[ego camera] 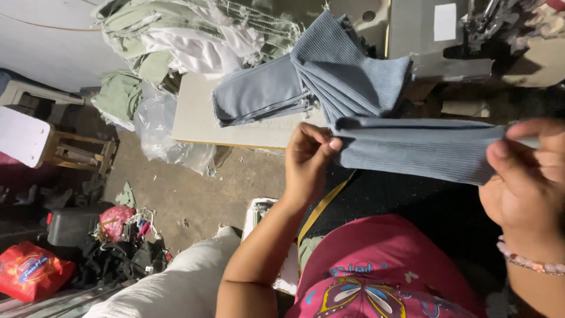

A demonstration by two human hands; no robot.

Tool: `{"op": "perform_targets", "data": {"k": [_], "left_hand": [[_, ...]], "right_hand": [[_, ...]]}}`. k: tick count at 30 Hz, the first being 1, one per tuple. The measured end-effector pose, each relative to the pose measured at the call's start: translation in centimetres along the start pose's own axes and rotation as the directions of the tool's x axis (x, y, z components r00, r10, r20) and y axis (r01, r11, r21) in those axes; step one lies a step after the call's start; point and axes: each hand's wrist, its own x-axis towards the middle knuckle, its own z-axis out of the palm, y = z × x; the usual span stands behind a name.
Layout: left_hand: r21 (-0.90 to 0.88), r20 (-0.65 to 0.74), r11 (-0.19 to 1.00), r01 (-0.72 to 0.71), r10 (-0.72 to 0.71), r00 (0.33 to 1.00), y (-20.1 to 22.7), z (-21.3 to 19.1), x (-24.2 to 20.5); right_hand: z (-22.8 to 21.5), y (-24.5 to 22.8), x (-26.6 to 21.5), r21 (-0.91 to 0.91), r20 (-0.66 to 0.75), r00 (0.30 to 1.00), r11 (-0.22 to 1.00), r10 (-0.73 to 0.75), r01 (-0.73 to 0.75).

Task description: Folding and stacking small pieces of blue ribbed fabric on a sewing table

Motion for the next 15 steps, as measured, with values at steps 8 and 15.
{"op": "perform_targets", "data": {"k": [8, 15], "left_hand": [[0.662, 0.309, 0.674, -0.328, 0.153, 0.939, 3.7, -1.3, 0.4], [0.640, 0.544, 0.575, -0.509, 0.128, 0.829, 7.4, -2.3, 5.0]], "right_hand": [[0.2, -2.4, -1.5, -0.390, 0.284, 0.940, 0.873, -0.190, 0.294], [4.7, -6.1, -1.1, -0.332, 0.424, 0.827, 0.786, -0.370, 0.522]]}}
